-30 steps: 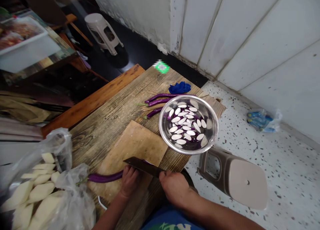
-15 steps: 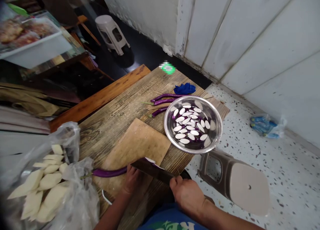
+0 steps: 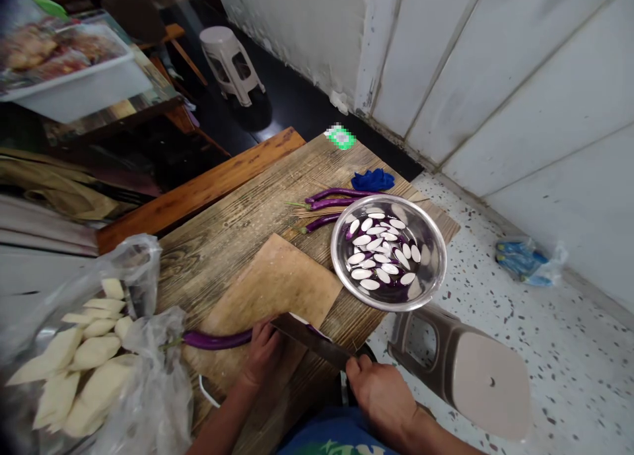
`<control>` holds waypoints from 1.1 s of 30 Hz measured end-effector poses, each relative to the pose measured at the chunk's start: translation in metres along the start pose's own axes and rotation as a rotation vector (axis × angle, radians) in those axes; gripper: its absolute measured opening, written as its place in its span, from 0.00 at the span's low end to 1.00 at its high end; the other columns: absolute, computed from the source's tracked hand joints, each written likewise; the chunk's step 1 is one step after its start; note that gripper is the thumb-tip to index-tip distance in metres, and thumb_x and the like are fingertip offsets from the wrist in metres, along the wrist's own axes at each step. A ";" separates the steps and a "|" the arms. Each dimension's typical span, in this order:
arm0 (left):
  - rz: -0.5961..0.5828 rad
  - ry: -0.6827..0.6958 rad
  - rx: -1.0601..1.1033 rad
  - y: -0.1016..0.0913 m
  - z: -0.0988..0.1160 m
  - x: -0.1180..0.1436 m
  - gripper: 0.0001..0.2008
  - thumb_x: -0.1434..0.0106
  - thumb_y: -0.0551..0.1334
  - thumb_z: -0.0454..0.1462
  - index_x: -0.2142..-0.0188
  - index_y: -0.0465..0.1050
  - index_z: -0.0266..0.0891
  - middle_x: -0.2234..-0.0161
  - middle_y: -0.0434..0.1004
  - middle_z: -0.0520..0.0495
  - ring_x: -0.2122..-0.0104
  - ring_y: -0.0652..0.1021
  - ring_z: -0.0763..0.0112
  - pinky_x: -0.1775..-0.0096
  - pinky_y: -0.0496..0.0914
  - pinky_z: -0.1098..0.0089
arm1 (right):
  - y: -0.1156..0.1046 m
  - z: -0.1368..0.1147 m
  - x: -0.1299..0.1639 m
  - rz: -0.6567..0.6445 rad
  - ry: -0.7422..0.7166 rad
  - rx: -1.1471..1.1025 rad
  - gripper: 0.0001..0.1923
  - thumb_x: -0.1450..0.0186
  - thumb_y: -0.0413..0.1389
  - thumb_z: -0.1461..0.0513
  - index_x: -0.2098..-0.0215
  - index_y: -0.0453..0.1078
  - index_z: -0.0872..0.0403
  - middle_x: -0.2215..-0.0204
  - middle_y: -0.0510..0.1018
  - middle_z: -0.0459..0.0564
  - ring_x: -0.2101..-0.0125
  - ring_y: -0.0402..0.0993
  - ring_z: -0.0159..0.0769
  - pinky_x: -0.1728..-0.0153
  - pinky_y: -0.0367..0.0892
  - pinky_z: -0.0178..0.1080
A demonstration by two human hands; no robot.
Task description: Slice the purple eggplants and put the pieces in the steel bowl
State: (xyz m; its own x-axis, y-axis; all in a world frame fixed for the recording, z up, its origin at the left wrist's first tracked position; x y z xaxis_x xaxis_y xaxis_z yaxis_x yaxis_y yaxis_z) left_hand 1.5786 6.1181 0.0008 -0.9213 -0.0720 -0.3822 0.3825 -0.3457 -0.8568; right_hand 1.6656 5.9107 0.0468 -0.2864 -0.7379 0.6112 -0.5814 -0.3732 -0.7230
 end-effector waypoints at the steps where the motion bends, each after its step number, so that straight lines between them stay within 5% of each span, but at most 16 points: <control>1: -0.005 -0.010 0.001 0.000 -0.001 0.000 0.08 0.39 0.54 0.28 0.65 0.70 0.35 0.59 0.72 0.41 0.57 0.69 0.63 0.58 0.67 0.61 | 0.001 0.000 0.000 -0.005 0.002 -0.008 0.13 0.37 0.42 0.71 0.60 0.65 0.54 0.69 0.73 0.50 0.74 0.73 0.38 0.81 0.47 0.37; 12: 0.020 -0.002 0.030 -0.004 0.002 -0.006 0.08 0.38 0.52 0.29 0.66 0.69 0.35 0.62 0.71 0.42 0.58 0.68 0.63 0.60 0.66 0.62 | -0.007 -0.009 -0.008 -0.094 -0.012 0.005 0.15 0.38 0.42 0.72 0.58 0.65 0.56 0.67 0.73 0.51 0.73 0.73 0.40 0.80 0.53 0.38; 16: 0.020 0.007 0.040 -0.005 0.003 -0.006 0.09 0.38 0.52 0.29 0.69 0.70 0.36 0.65 0.72 0.43 0.59 0.68 0.63 0.61 0.65 0.62 | -0.014 -0.020 -0.037 0.001 -0.047 -0.014 0.13 0.40 0.45 0.71 0.59 0.65 0.57 0.68 0.74 0.52 0.72 0.73 0.38 0.78 0.57 0.36; 21: 0.013 -0.008 0.008 -0.006 0.000 -0.004 0.12 0.38 0.53 0.28 0.59 0.71 0.38 0.60 0.72 0.42 0.56 0.68 0.63 0.59 0.65 0.62 | -0.023 -0.021 -0.065 0.145 -0.052 -0.071 0.10 0.35 0.43 0.67 0.62 0.64 0.57 0.69 0.74 0.51 0.72 0.72 0.34 0.75 0.59 0.34; 33: 0.094 -0.003 -0.071 -0.012 0.002 -0.003 0.10 0.37 0.51 0.28 0.70 0.69 0.36 0.67 0.71 0.45 0.62 0.70 0.67 0.62 0.69 0.63 | -0.030 -0.016 -0.022 0.105 -0.147 0.053 0.09 0.37 0.44 0.69 0.64 0.64 0.57 0.71 0.73 0.49 0.76 0.72 0.37 0.80 0.52 0.37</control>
State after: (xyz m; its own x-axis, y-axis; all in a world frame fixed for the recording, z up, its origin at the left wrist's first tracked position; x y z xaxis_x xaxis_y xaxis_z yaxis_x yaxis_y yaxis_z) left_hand 1.5770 6.1203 0.0127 -0.8814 -0.1037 -0.4609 0.4709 -0.2705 -0.8397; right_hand 1.6767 5.9471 0.0605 -0.2262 -0.8473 0.4805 -0.5118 -0.3163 -0.7987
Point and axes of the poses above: each hand's wrist, its own x-axis away from the middle knuckle, its own y-axis out of the palm, z = x × y, the point moved 7 cm from there along -x, towards the middle knuckle
